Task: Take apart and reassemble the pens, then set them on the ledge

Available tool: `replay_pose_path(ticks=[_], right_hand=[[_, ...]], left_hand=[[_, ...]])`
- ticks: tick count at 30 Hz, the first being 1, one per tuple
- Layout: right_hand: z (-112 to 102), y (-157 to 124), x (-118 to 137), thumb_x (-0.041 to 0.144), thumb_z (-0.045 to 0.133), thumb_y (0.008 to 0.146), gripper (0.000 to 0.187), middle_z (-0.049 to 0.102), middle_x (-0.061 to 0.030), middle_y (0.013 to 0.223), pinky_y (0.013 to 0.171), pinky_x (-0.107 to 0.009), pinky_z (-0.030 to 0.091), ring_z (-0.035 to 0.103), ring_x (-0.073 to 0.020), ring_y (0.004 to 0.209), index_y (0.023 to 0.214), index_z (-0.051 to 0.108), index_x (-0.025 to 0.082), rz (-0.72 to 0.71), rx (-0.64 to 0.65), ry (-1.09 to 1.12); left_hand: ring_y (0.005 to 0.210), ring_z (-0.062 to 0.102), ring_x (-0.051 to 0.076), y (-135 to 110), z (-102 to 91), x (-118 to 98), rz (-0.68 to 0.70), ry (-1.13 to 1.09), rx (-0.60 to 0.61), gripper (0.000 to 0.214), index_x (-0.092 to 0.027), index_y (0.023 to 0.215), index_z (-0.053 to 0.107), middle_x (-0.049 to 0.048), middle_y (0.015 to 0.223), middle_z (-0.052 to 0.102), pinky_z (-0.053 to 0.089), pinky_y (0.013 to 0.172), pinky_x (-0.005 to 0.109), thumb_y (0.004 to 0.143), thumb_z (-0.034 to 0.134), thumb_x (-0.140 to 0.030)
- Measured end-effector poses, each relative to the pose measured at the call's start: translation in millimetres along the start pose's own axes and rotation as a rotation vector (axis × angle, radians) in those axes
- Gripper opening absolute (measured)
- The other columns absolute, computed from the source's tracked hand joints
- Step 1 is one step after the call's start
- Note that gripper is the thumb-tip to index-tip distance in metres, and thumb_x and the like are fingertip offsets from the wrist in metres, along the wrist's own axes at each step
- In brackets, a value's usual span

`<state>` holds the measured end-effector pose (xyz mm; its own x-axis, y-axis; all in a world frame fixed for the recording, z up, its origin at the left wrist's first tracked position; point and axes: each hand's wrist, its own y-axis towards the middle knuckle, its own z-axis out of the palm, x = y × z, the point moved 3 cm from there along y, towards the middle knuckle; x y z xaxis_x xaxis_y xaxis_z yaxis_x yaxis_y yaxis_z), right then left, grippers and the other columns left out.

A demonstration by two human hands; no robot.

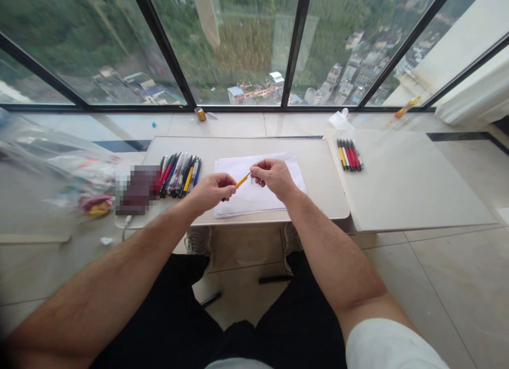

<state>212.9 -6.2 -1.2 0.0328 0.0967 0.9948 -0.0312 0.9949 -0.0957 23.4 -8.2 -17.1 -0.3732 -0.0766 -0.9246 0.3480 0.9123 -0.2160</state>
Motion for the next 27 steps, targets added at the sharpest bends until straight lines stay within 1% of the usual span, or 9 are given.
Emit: replay_pose_path(ticks=[4, 6, 9, 11, 13, 16, 18, 22, 27], right_hand=[[-1.3, -0.1, 1.0, 0.033, 0.077, 0.066, 0.022, 0.064, -0.0005, 0.060, 0.042, -0.021, 0.039, 0.051, -0.0081, 0.047, 0.072, 0.068, 0.014, 0.014, 0.012, -0.009], [-2.8, 1.1, 0.6, 0.031, 0.076, 0.066, 0.022, 0.063, 0.0005, 0.060, 0.043, -0.021, 0.038, 0.051, -0.0083, 0.048, 0.077, 0.070, 0.014, 0.023, 0.023, -0.014], [-7.1, 4.3, -2.1, 0.029, 0.073, 0.067, 0.021, 0.062, 0.0015, 0.060, 0.045, -0.022, 0.038, 0.050, -0.0091, 0.050, 0.082, 0.071, 0.015, -0.001, -0.024, -0.099], [-9.6, 5.9, -4.7, 0.027, 0.070, 0.069, 0.015, 0.064, 0.0006, 0.062, 0.050, -0.023, 0.040, 0.052, -0.0104, 0.053, 0.077, 0.070, 0.015, -0.067, -0.099, -0.289], [-7.7, 5.8, -7.8, 0.026, 0.066, 0.072, 0.011, 0.066, -0.0007, 0.065, 0.057, -0.025, 0.042, 0.055, -0.0123, 0.059, 0.071, 0.070, 0.017, -0.140, -0.139, -0.576], [3.2, 3.4, -13.4, 0.027, 0.062, 0.077, 0.013, 0.069, -0.0037, 0.074, 0.067, -0.027, 0.043, 0.060, -0.0157, 0.070, 0.072, 0.070, 0.018, -0.204, -0.106, -0.991], [11.4, 1.7, -16.2, 0.028, 0.058, 0.082, 0.017, 0.070, -0.0061, 0.084, 0.072, -0.028, 0.043, 0.062, -0.0180, 0.078, 0.076, 0.071, 0.019, -0.205, -0.083, -1.169], [22.9, 2.0, -20.1, 0.033, 0.053, 0.088, 0.023, 0.070, -0.0088, 0.094, 0.077, -0.030, 0.043, 0.063, -0.0208, 0.087, 0.084, 0.071, 0.019, -0.148, -0.061, -1.344], [28.4, 6.1, -24.3, 0.035, 0.052, 0.090, 0.024, 0.069, -0.0100, 0.099, 0.080, -0.032, 0.045, 0.064, -0.0227, 0.091, 0.092, 0.070, 0.019, -0.112, -0.034, -1.424]], left_hand=[[0.055, 0.054, 0.011, 1.8, 1.1, 0.5, -0.009, -0.005, 0.007, 0.012, -0.017, 0.076, 0.062, -0.0003, 0.062, 0.060, 0.044, 0.052, 0.024, 0.071, 0.064, -0.028], [0.056, 0.055, 0.011, 2.9, 0.8, 0.1, -0.005, -0.031, 0.000, 0.012, -0.017, 0.075, 0.061, -0.0001, 0.064, 0.060, 0.044, 0.053, 0.024, 0.070, 0.065, -0.027], [0.056, 0.055, 0.011, 4.2, -1.1, -0.5, 0.008, -0.063, -0.026, 0.012, -0.017, 0.074, 0.061, -0.0003, 0.064, 0.060, 0.045, 0.053, 0.024, 0.070, 0.065, -0.027], [0.056, 0.055, 0.011, 4.8, -2.8, -0.3, 0.005, -0.067, -0.053, 0.012, -0.017, 0.074, 0.060, -0.0005, 0.064, 0.060, 0.045, 0.053, 0.024, 0.069, 0.065, -0.027], [0.055, 0.055, 0.011, 5.3, -4.4, 0.3, -0.013, -0.060, -0.086, 0.012, -0.017, 0.073, 0.060, -0.0005, 0.063, 0.060, 0.045, 0.053, 0.024, 0.068, 0.065, -0.027], [0.054, 0.054, 0.011, 5.8, -5.8, 0.8, -0.047, -0.055, -0.123, 0.012, -0.016, 0.073, 0.060, -0.0005, 0.063, 0.060, 0.046, 0.053, 0.025, 0.067, 0.064, -0.026], [0.054, 0.054, 0.011, 6.1, -6.5, 0.8, -0.060, -0.056, -0.141, 0.011, -0.016, 0.072, 0.060, -0.0005, 0.063, 0.060, 0.047, 0.053, 0.026, 0.067, 0.064, -0.026], [0.053, 0.054, 0.012, 5.6, -8.0, 0.1, -0.062, -0.046, -0.164, 0.011, -0.016, 0.072, 0.060, -0.0007, 0.062, 0.059, 0.046, 0.053, 0.026, 0.067, 0.063, -0.026], [0.054, 0.054, 0.012, 2.7, -9.9, -2.2, -0.048, -0.002, -0.174, 0.011, -0.017, 0.071, 0.061, -0.0010, 0.060, 0.058, 0.044, 0.053, 0.025, 0.068, 0.062, -0.027]])
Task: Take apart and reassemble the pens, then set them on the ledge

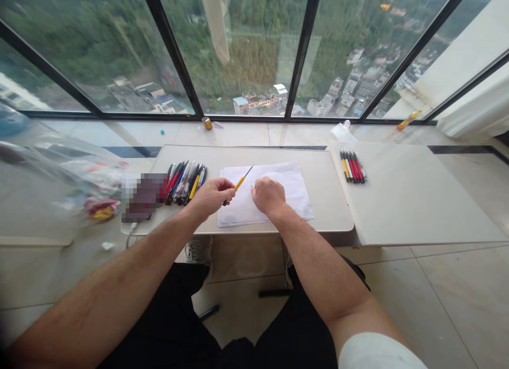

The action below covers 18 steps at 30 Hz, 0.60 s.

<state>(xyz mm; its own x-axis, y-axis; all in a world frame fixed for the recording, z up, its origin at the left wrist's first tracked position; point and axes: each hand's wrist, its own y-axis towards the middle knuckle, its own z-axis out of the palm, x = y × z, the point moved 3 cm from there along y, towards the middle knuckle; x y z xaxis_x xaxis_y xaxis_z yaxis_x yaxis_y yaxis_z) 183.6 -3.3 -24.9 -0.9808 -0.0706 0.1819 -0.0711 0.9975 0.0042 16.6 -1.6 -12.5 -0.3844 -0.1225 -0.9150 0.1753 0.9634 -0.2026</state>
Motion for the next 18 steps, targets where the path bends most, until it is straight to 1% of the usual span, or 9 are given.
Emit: replay_pose_path(ticks=[7, 14, 18], right_hand=[[0.6, 1.4, 1.3, 0.033, 0.050, 0.091, 0.024, 0.070, -0.0104, 0.101, 0.082, -0.033, 0.046, 0.065, -0.0231, 0.094, 0.094, 0.069, 0.019, 0.017, 0.048, -0.023], [0.7, -2.2, 8.5, 0.030, 0.045, 0.093, 0.027, 0.069, -0.0137, 0.101, 0.081, -0.033, 0.047, 0.066, -0.0243, 0.093, 0.099, 0.066, 0.015, -0.039, 0.070, -0.058], [-2.2, -1.1, 5.5, 0.028, 0.046, 0.092, 0.024, 0.070, -0.0150, 0.100, 0.080, -0.034, 0.047, 0.066, -0.0247, 0.092, 0.099, 0.064, 0.014, -0.033, 0.029, -0.007]], left_hand=[[0.055, 0.054, 0.012, 0.5, -1.6, 1.4, 0.015, 0.031, -0.011, 0.010, -0.017, 0.070, 0.062, -0.0010, 0.060, 0.060, 0.043, 0.054, 0.025, 0.067, 0.061, -0.026], [0.055, 0.055, 0.013, 0.1, -1.0, 0.8, 0.002, 0.046, -0.006, 0.010, -0.017, 0.071, 0.062, -0.0010, 0.060, 0.060, 0.043, 0.054, 0.026, 0.068, 0.061, -0.027], [0.055, 0.054, 0.012, -0.5, -1.5, 0.4, 0.002, 0.024, -0.007, 0.011, -0.017, 0.071, 0.062, -0.0015, 0.060, 0.059, 0.043, 0.054, 0.026, 0.067, 0.062, -0.028]])
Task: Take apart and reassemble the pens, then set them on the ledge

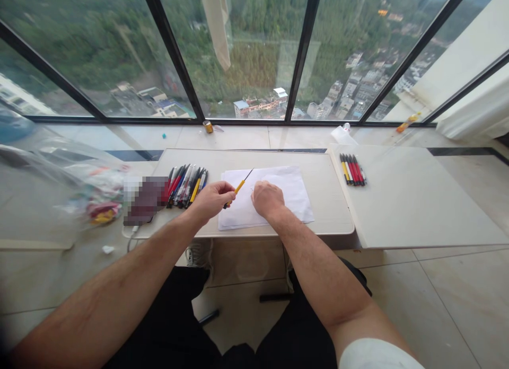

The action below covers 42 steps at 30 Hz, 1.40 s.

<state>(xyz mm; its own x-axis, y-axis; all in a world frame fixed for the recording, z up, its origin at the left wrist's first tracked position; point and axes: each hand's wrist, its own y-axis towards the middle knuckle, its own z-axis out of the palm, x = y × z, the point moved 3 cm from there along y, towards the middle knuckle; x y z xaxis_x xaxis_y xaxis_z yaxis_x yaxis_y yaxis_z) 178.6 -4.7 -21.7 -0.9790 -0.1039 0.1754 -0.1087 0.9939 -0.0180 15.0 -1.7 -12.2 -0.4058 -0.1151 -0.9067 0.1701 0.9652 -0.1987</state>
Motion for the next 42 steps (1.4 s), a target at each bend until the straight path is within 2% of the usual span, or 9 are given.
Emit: replay_pose_path(ticks=[7, 9, 11, 14, 20, 28, 32, 37, 42], right_hand=[[-21.6, 7.3, -33.8, 0.024, 0.057, 0.076, 0.007, 0.066, -0.0024, 0.066, 0.060, -0.026, 0.045, 0.061, -0.0156, 0.063, 0.071, 0.058, 0.018, 0.175, -0.160, 0.642], [-25.0, 7.5, -42.6, 0.024, 0.060, 0.071, 0.011, 0.065, -0.0001, 0.065, 0.051, -0.023, 0.042, 0.058, -0.0128, 0.057, 0.080, 0.059, 0.017, 0.233, -0.159, 0.923], [-28.5, 6.8, -48.5, 0.023, 0.061, 0.068, 0.030, 0.064, 0.0018, 0.068, 0.045, -0.021, 0.037, 0.054, -0.0110, 0.054, 0.098, 0.061, 0.017, 0.254, -0.162, 1.167], [-34.7, 5.6, -53.5, 0.023, 0.061, 0.066, 0.042, 0.061, 0.0030, 0.068, 0.042, -0.020, 0.034, 0.049, -0.0093, 0.055, 0.108, 0.064, 0.017, 0.246, -0.158, 1.364], [-38.4, 4.8, -60.5, 0.020, 0.062, 0.063, 0.019, 0.061, -0.0005, 0.070, 0.044, -0.019, 0.034, 0.049, -0.0085, 0.058, 0.081, 0.066, 0.015, 0.322, -0.155, 1.486], [-33.9, 4.9, -59.2, 0.024, 0.065, 0.064, 0.020, 0.064, -0.0024, 0.080, 0.049, -0.021, 0.040, 0.059, -0.0124, 0.068, 0.082, 0.059, 0.017, 0.344, -0.094, 1.526], [-34.9, 5.2, -58.4, 0.023, 0.067, 0.061, 0.022, 0.058, 0.0010, 0.080, 0.047, -0.020, 0.037, 0.052, -0.0089, 0.064, 0.081, 0.059, 0.018, 0.312, -0.149, 1.497], [-34.0, 6.1, -57.7, 0.022, 0.064, 0.063, 0.037, 0.055, 0.0040, 0.072, 0.044, -0.019, 0.033, 0.046, -0.0081, 0.058, 0.100, 0.062, 0.021, 0.267, -0.179, 1.499], [-31.1, 6.2, -57.8, 0.018, 0.064, 0.063, 0.019, 0.059, 0.0002, 0.070, 0.043, -0.019, 0.033, 0.049, -0.0086, 0.058, 0.082, 0.063, 0.017, 0.282, -0.184, 1.479]], left_hand=[[0.054, 0.054, 0.012, -0.1, -0.6, 1.1, -0.015, -0.050, 0.003, 0.013, -0.017, 0.072, 0.061, -0.0011, 0.060, 0.060, 0.043, 0.054, 0.025, 0.067, 0.062, -0.029], [0.054, 0.054, 0.012, 0.2, -0.1, 1.4, -0.017, -0.043, 0.014, 0.014, -0.017, 0.072, 0.061, -0.0009, 0.060, 0.060, 0.043, 0.054, 0.025, 0.067, 0.063, -0.030], [0.054, 0.054, 0.013, 0.6, 0.9, 2.0, -0.012, -0.036, 0.032, 0.014, -0.017, 0.072, 0.061, -0.0007, 0.060, 0.060, 0.044, 0.054, 0.025, 0.067, 0.063, -0.031], [0.056, 0.055, 0.013, 1.2, 2.7, 3.2, 0.003, -0.043, 0.056, 0.015, -0.018, 0.074, 0.062, -0.0008, 0.062, 0.061, 0.045, 0.055, 0.026, 0.068, 0.064, -0.031], [0.057, 0.057, 0.014, 0.7, 4.9, 3.0, 0.000, -0.012, 0.070, 0.015, -0.018, 0.075, 0.063, 0.0002, 0.064, 0.062, 0.045, 0.056, 0.026, 0.069, 0.062, -0.031], [0.057, 0.055, 0.014, -0.7, 3.1, 0.1, 0.029, 0.094, 0.064, 0.013, -0.019, 0.074, 0.063, -0.0002, 0.063, 0.061, 0.041, 0.054, 0.026, 0.071, 0.061, -0.031], [0.058, 0.055, 0.015, -1.5, 3.1, -1.1, 0.051, 0.130, 0.043, 0.011, -0.019, 0.072, 0.064, 0.0001, 0.063, 0.062, 0.039, 0.055, 0.026, 0.070, 0.061, -0.029], [0.060, 0.055, 0.015, -4.2, 3.7, -5.1, 0.061, 0.170, 0.042, 0.010, -0.019, 0.072, 0.064, 0.0001, 0.063, 0.063, 0.039, 0.057, 0.026, 0.072, 0.060, -0.028], [0.059, 0.053, 0.014, -3.9, 4.1, -4.6, 0.088, 0.209, 0.064, 0.012, -0.019, 0.075, 0.063, 0.0000, 0.064, 0.062, 0.038, 0.056, 0.025, 0.074, 0.059, -0.031]])
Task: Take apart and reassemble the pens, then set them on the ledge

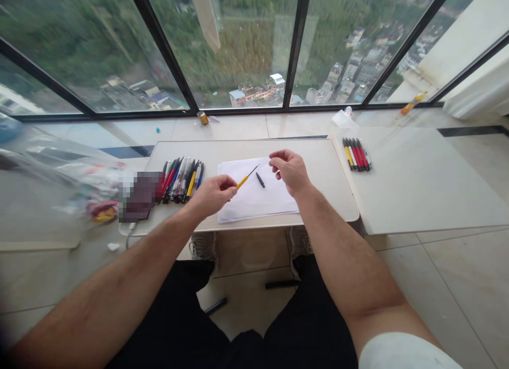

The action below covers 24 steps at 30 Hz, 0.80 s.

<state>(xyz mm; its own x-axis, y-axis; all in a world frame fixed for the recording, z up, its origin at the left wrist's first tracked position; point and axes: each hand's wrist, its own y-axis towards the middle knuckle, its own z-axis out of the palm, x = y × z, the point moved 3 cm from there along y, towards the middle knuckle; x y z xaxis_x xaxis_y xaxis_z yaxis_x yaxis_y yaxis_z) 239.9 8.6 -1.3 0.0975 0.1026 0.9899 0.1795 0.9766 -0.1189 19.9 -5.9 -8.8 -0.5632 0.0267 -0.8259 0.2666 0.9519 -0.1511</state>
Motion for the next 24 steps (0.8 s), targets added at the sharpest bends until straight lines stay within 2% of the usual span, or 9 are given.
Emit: replay_pose_path(ticks=[8, 13, 24], right_hand=[[1.9, -1.2, 3.4, 0.023, 0.066, 0.067, 0.017, 0.065, -0.0025, 0.074, 0.042, -0.018, 0.034, 0.054, -0.0094, 0.061, 0.082, 0.067, 0.016, -0.049, -0.014, -0.054], [2.3, -1.2, 3.3, 0.024, 0.068, 0.068, 0.017, 0.066, -0.0032, 0.075, 0.042, -0.018, 0.034, 0.054, -0.0096, 0.061, 0.083, 0.068, 0.016, -0.075, -0.010, -0.043], [8.2, -3.3, 0.3, 0.024, 0.069, 0.068, 0.016, 0.067, -0.0031, 0.074, 0.042, -0.018, 0.035, 0.054, -0.0092, 0.059, 0.082, 0.069, 0.016, -0.075, 0.018, -0.053]], left_hand=[[0.063, 0.056, 0.016, 2.6, 1.4, 4.1, -0.019, 0.040, 0.004, 0.014, -0.020, 0.076, 0.064, 0.0005, 0.066, 0.064, 0.042, 0.060, 0.026, 0.074, 0.059, -0.032], [0.062, 0.056, 0.015, 2.7, 2.6, 5.1, 0.016, 0.033, -0.004, 0.013, -0.020, 0.075, 0.065, 0.0006, 0.066, 0.064, 0.042, 0.060, 0.026, 0.075, 0.059, -0.032], [0.062, 0.056, 0.015, 1.6, 1.7, 2.4, 0.035, 0.027, 0.010, 0.013, -0.019, 0.075, 0.064, 0.0001, 0.065, 0.063, 0.042, 0.061, 0.027, 0.075, 0.058, -0.031]])
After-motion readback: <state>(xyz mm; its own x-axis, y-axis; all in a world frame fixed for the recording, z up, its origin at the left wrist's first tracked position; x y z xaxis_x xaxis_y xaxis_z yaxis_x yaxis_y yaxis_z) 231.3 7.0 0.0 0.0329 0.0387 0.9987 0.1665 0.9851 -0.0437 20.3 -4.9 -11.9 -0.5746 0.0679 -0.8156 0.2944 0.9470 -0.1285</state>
